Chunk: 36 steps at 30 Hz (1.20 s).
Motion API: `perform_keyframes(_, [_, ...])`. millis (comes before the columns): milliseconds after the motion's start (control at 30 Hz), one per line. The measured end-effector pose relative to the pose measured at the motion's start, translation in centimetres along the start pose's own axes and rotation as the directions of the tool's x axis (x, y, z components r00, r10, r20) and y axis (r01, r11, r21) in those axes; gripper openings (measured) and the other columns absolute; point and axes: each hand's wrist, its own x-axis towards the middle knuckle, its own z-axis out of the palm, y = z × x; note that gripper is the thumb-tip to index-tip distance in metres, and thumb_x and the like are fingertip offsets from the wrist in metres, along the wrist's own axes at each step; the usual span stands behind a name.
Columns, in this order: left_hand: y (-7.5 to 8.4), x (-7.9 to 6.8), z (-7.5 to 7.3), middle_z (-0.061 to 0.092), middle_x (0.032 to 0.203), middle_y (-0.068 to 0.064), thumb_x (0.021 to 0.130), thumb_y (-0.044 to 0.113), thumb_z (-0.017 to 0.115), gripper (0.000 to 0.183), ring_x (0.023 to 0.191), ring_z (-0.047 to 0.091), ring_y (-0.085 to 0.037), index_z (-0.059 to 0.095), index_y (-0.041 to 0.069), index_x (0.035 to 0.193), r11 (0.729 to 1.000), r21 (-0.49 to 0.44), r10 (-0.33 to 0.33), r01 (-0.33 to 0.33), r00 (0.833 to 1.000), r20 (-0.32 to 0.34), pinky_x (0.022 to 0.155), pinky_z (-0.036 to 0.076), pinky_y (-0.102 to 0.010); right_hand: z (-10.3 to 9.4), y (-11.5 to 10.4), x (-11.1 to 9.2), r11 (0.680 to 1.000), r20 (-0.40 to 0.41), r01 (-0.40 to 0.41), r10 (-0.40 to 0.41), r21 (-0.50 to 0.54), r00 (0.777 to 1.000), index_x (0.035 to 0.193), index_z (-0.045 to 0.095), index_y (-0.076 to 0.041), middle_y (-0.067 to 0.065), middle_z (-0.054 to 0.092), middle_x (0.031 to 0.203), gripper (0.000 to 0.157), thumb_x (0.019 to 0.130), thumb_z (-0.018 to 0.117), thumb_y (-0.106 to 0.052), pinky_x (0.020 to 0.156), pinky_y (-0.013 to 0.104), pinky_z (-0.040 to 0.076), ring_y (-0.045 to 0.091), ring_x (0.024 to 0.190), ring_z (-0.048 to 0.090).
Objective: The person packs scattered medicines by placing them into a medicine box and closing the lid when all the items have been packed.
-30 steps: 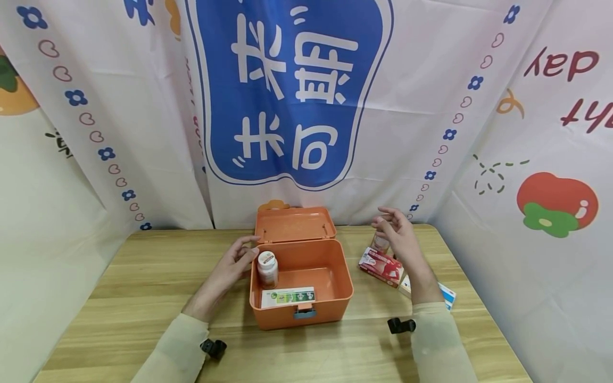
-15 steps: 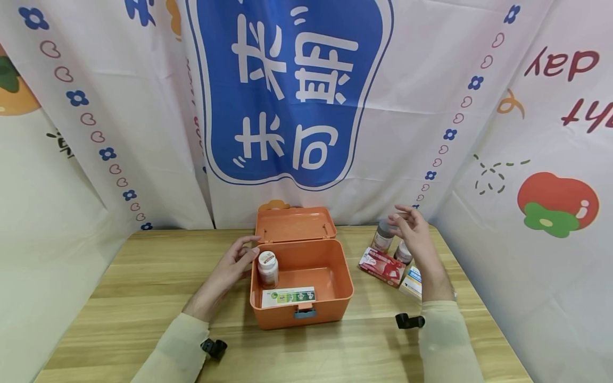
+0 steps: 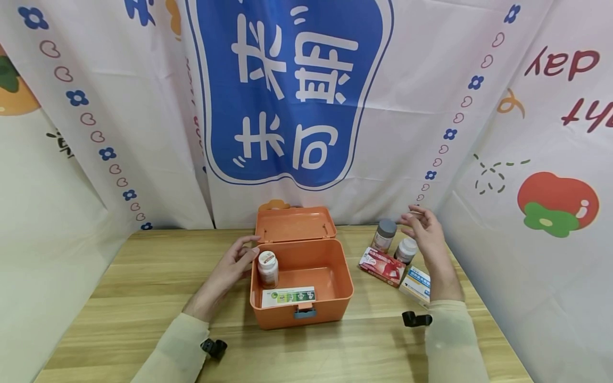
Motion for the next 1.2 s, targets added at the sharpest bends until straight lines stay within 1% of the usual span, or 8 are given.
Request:
perform_keyframes(167, [0.0, 0.0, 0.0, 0.059, 0.116, -0.007, 0.111, 0.036, 0.055, 0.050, 0.105, 0.066, -0.011, 0.043, 0.018, 0.156, 1.000, -0.006, -0.003, 0.003, 1.000, 0.001, 0.094, 0.062, -0.045, -0.6, 0.3, 0.2, 0.999, -0.015, 0.005, -0.004, 0.031, 1.000, 0.156, 0.041, -0.003, -0.001, 0.062, 0.121, 0.052, 0.111, 0.053, -0.027, 0.094, 0.023, 0.063, 0.003, 0.107, 0.071])
perform_keyframes(300, [-0.1, 0.1, 0.0, 0.060, 0.117, -0.007, 0.111, 0.035, 0.055, 0.050, 0.105, 0.068, -0.011, 0.043, 0.018, 0.156, 1.000, -0.009, -0.002, 0.002, 1.000, 0.005, 0.095, 0.062, -0.046, -0.9, 0.5, 0.3, 0.999, -0.032, -0.009, 0.011, 0.051, 0.999, 0.156, 0.038, 0.000, -0.001, 0.062, 0.121, 0.054, 0.111, 0.053, -0.026, 0.094, 0.022, 0.063, 0.002, 0.105, 0.070])
perform_keyframes(467, [0.0, 0.0, 0.0, 0.060, 0.117, -0.007, 0.111, 0.035, 0.055, 0.049, 0.104, 0.068, -0.011, 0.043, 0.019, 0.156, 1.000, -0.011, -0.008, 0.008, 1.000, 0.003, 0.095, 0.062, -0.045, -1.5, 0.7, 0.3, 0.998, -0.058, -0.054, 0.056, 0.028, 0.997, 0.158, 0.037, -0.004, -0.007, 0.062, 0.121, 0.056, 0.111, 0.053, -0.030, 0.098, 0.022, 0.061, 0.004, 0.110, 0.068])
perform_keyframes(667, [0.0, 0.0, 0.0, 0.059, 0.114, -0.006, 0.111, 0.036, 0.055, 0.050, 0.103, 0.067, -0.011, 0.043, 0.019, 0.156, 1.000, 0.005, 0.000, 0.000, 1.000, 0.001, 0.095, 0.063, -0.048, -2.0, 1.1, 0.4, 0.995, -0.083, -0.097, 0.097, 0.007, 0.992, 0.161, 0.035, -0.006, -0.005, 0.062, 0.126, 0.054, 0.113, 0.048, -0.027, 0.106, 0.025, 0.059, 0.004, 0.113, 0.066])
perform_keyframes(867, [0.0, 0.0, -0.1, 0.059, 0.117, -0.009, 0.111, 0.038, 0.054, 0.052, 0.105, 0.068, -0.011, 0.041, 0.018, 0.157, 1.000, 0.021, 0.002, -0.002, 1.000, 0.006, 0.097, 0.062, -0.050, -2.3, 1.8, 0.5, 0.989, -0.109, -0.142, 0.138, -0.032, 0.984, 0.161, 0.036, -0.010, 0.005, 0.059, 0.137, 0.054, 0.112, 0.048, -0.030, 0.104, 0.022, 0.058, 0.004, 0.114, 0.063])
perform_keyframes(1033, [-0.1, 0.1, -0.1, 0.060, 0.118, -0.009, 0.111, 0.038, 0.054, 0.052, 0.106, 0.068, -0.011, 0.041, 0.019, 0.157, 1.000, 0.020, 0.003, -0.003, 1.000, 0.010, 0.098, 0.062, -0.049, -2.5, 2.5, 0.5, 0.983, -0.115, -0.169, 0.161, -0.067, 0.980, 0.161, 0.037, -0.010, 0.000, 0.059, 0.132, 0.056, 0.112, 0.049, -0.033, 0.098, 0.017, 0.058, 0.002, 0.113, 0.061])
perform_keyframes(1133, [-0.1, 0.1, -0.1, 0.060, 0.117, -0.009, 0.111, 0.037, 0.054, 0.051, 0.105, 0.069, -0.011, 0.041, 0.019, 0.157, 1.000, 0.021, 0.005, -0.005, 1.000, 0.010, 0.097, 0.062, -0.049, -2.6, 2.8, 0.4, 0.978, -0.116, -0.190, 0.180, -0.086, 0.977, 0.161, 0.037, -0.011, -0.002, 0.059, 0.131, 0.056, 0.111, 0.049, -0.035, 0.107, 0.027, 0.057, 0.006, 0.118, 0.059])
perform_keyframes(1200, [-0.1, 0.1, -0.1, 0.060, 0.117, -0.009, 0.111, 0.038, 0.054, 0.051, 0.106, 0.068, -0.011, 0.041, 0.019, 0.157, 1.000, 0.022, 0.004, -0.004, 1.000, 0.011, 0.098, 0.062, -0.049, -2.6, 3.1, 0.4, 0.974, -0.115, -0.202, 0.191, -0.100, 0.975, 0.160, 0.039, -0.011, 0.003, 0.059, 0.135, 0.056, 0.111, 0.050, -0.036, 0.112, 0.036, 0.055, 0.010, 0.121, 0.057])
